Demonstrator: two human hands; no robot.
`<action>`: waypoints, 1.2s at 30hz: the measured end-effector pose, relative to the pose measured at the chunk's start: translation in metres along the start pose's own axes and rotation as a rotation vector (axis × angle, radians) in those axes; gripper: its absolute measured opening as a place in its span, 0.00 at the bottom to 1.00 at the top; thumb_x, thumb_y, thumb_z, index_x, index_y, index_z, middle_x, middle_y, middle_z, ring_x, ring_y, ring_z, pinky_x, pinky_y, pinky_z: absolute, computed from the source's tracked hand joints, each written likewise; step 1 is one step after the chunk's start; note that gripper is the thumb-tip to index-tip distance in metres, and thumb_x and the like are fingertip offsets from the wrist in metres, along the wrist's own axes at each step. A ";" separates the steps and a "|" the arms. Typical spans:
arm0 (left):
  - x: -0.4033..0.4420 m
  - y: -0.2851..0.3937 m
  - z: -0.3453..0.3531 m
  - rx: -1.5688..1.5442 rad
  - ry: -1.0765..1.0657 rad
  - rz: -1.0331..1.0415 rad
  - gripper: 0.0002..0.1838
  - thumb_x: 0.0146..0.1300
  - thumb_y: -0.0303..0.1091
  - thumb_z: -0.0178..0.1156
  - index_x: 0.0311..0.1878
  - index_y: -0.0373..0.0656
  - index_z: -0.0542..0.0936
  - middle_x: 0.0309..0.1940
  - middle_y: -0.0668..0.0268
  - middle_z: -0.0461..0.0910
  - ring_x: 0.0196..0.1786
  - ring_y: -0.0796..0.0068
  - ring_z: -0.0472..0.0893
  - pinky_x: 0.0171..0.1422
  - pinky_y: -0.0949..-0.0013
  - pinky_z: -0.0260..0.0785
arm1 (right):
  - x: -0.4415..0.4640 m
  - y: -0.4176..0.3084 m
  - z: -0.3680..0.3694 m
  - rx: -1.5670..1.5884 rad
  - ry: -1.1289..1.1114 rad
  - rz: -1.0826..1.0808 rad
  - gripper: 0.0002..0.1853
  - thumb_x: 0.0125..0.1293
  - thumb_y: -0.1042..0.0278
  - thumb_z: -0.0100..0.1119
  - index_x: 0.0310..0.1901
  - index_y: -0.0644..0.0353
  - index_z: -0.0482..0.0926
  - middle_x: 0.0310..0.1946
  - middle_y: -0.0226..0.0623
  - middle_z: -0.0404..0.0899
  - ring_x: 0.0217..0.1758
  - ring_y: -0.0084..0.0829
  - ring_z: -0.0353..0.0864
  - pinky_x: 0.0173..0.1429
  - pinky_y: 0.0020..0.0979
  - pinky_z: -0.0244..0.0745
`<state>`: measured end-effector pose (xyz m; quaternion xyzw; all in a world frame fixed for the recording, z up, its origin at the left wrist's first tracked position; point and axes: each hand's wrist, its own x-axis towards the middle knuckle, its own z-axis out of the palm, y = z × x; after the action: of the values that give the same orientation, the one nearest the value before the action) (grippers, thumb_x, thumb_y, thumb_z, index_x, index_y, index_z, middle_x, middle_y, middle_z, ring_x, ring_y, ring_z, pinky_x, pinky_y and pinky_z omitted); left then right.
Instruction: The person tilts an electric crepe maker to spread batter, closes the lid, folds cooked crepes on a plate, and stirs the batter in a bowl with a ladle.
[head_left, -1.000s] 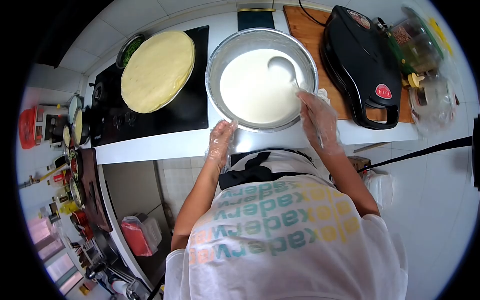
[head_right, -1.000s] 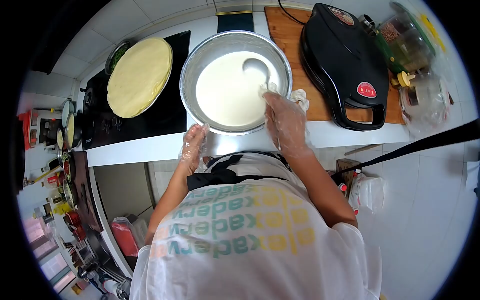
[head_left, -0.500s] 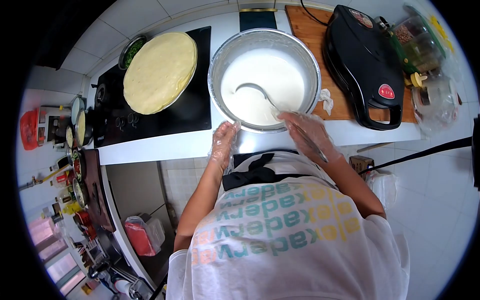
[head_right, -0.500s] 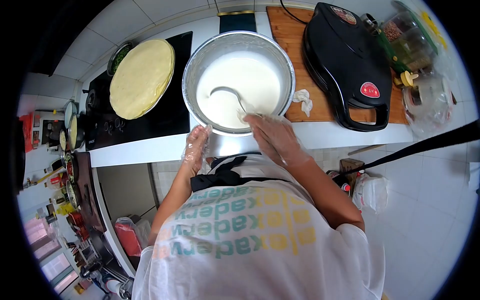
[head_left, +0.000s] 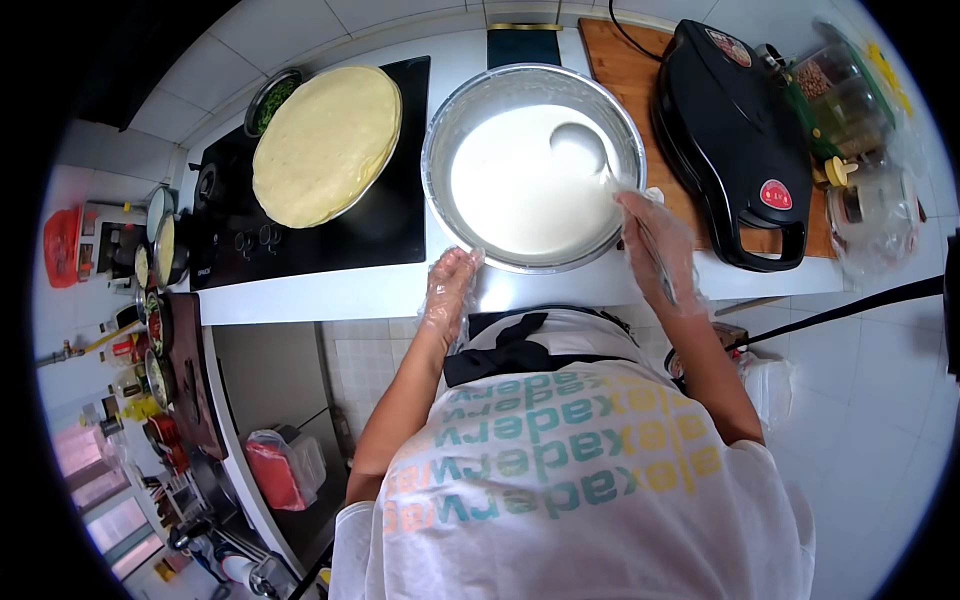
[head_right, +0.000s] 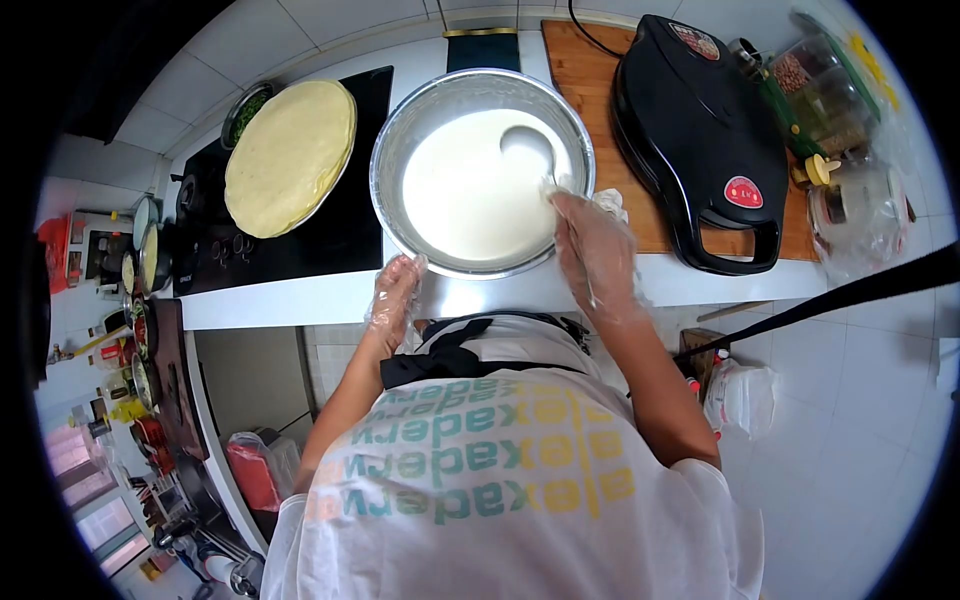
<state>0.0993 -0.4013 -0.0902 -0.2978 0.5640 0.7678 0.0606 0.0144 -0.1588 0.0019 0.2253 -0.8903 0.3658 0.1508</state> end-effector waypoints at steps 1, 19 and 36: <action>0.000 0.000 0.000 -0.006 -0.003 0.007 0.10 0.55 0.37 0.62 0.31 0.46 0.71 0.29 0.75 0.69 0.37 0.82 0.66 0.47 0.78 0.58 | 0.004 0.002 0.008 0.040 0.012 -0.015 0.13 0.52 0.81 0.53 0.42 0.59 0.74 0.25 0.40 0.75 0.27 0.40 0.76 0.32 0.34 0.69; -0.005 0.008 0.005 0.025 0.012 0.001 0.08 0.57 0.35 0.60 0.26 0.50 0.70 0.24 0.79 0.66 0.31 0.85 0.63 0.39 0.78 0.57 | -0.035 -0.022 -0.011 0.132 -0.288 -0.098 0.14 0.55 0.81 0.51 0.44 0.58 0.74 0.33 0.42 0.77 0.32 0.40 0.78 0.38 0.34 0.72; 0.001 0.001 -0.003 0.024 0.000 0.007 0.09 0.56 0.36 0.62 0.28 0.48 0.71 0.26 0.77 0.67 0.33 0.84 0.64 0.42 0.78 0.58 | 0.010 -0.011 0.029 0.170 -0.067 0.045 0.12 0.56 0.77 0.51 0.43 0.56 0.73 0.31 0.39 0.77 0.30 0.39 0.78 0.36 0.33 0.72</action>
<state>0.0993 -0.4043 -0.0908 -0.2953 0.5742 0.7611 0.0616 0.0086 -0.1891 -0.0077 0.2296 -0.8654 0.4357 0.0929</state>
